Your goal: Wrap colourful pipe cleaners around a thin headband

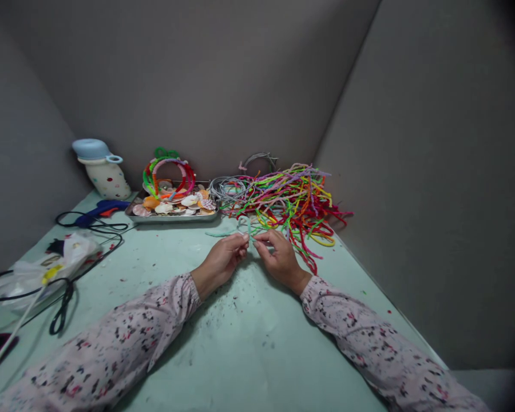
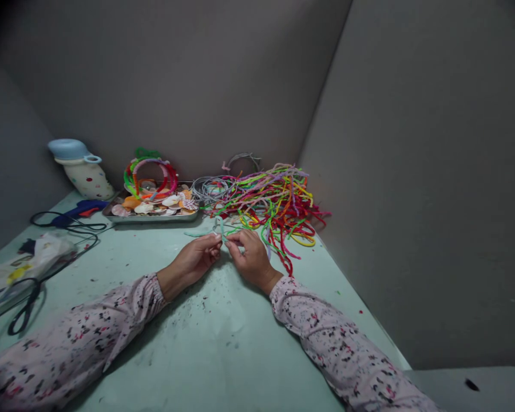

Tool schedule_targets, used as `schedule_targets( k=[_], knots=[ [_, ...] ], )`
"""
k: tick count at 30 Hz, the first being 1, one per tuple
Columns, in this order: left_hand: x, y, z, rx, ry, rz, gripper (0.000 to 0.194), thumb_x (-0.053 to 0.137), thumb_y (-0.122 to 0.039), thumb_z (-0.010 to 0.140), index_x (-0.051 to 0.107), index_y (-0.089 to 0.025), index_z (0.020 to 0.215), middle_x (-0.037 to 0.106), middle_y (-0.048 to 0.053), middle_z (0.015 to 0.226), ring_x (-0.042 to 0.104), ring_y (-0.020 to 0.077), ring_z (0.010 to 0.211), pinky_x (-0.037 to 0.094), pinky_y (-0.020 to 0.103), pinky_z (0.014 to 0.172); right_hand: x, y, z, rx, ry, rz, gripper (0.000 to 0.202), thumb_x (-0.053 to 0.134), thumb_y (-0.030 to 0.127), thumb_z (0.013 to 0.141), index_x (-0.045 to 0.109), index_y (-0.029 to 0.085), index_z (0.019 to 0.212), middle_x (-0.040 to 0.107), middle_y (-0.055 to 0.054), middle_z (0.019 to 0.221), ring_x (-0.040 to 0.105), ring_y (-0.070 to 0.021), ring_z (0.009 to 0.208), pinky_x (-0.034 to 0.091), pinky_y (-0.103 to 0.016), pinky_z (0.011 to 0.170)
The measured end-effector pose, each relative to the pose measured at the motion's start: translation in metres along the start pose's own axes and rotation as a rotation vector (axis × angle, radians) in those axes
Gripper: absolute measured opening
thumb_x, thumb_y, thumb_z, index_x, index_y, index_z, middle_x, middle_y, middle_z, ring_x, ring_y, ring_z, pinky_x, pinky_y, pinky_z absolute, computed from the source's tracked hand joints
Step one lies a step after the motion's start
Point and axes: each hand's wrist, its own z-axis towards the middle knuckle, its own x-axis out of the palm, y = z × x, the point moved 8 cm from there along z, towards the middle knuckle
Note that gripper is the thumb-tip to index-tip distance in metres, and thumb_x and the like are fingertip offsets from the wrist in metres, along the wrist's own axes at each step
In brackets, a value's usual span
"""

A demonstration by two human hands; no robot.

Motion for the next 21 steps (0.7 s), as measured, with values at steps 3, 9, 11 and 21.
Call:
schedule_targets(
  k=[3, 9, 11, 21],
  knots=[
    [0.0009, 0.0031, -0.0010, -0.025, 0.001, -0.016, 0.019, 0.075, -0.022, 0.068, 0.060, -0.011, 0.071, 0.053, -0.003, 0.066, 0.046, 0.0036, 0.054, 0.039, 0.016, 0.051, -0.0006, -0.0017, 0.0001, 0.014, -0.011, 0.013, 0.007, 0.055, 0.024, 0.087, 0.061, 0.021, 0.091, 0.064, -0.004, 0.084, 0.059, -0.0193, 0.083, 0.046, -0.036, 0.077],
    [0.0006, 0.0036, -0.0015, -0.030, 0.008, -0.008, 0.020, 0.076, -0.023, 0.068, 0.060, -0.012, 0.071, 0.053, -0.003, 0.065, 0.045, 0.0034, 0.052, 0.039, 0.016, 0.050, -0.0012, -0.0033, -0.0005, 0.036, -0.009, 0.026, 0.008, 0.056, 0.025, 0.087, 0.062, 0.021, 0.090, 0.064, -0.004, 0.083, 0.059, -0.0188, 0.080, 0.047, -0.035, 0.075],
    [0.0012, 0.0032, -0.0012, -0.038, 0.021, -0.014, 0.019, 0.076, -0.022, 0.068, 0.060, -0.012, 0.071, 0.053, -0.003, 0.065, 0.046, 0.0034, 0.053, 0.039, 0.016, 0.051, -0.0010, -0.0038, -0.0011, 0.044, -0.007, 0.040, 0.009, 0.055, 0.025, 0.087, 0.062, 0.021, 0.090, 0.064, -0.004, 0.084, 0.059, -0.0188, 0.081, 0.047, -0.035, 0.075],
    [0.0055, 0.0025, -0.0031, -0.033, 0.056, -0.028, 0.018, 0.074, -0.022, 0.072, 0.059, -0.011, 0.074, 0.053, -0.002, 0.067, 0.047, 0.0029, 0.054, 0.040, 0.014, 0.052, -0.0014, -0.0052, -0.0014, 0.068, -0.012, 0.062, 0.009, 0.055, 0.025, 0.087, 0.062, 0.021, 0.091, 0.063, -0.004, 0.082, 0.060, -0.0182, 0.080, 0.047, -0.033, 0.073]
  ],
)
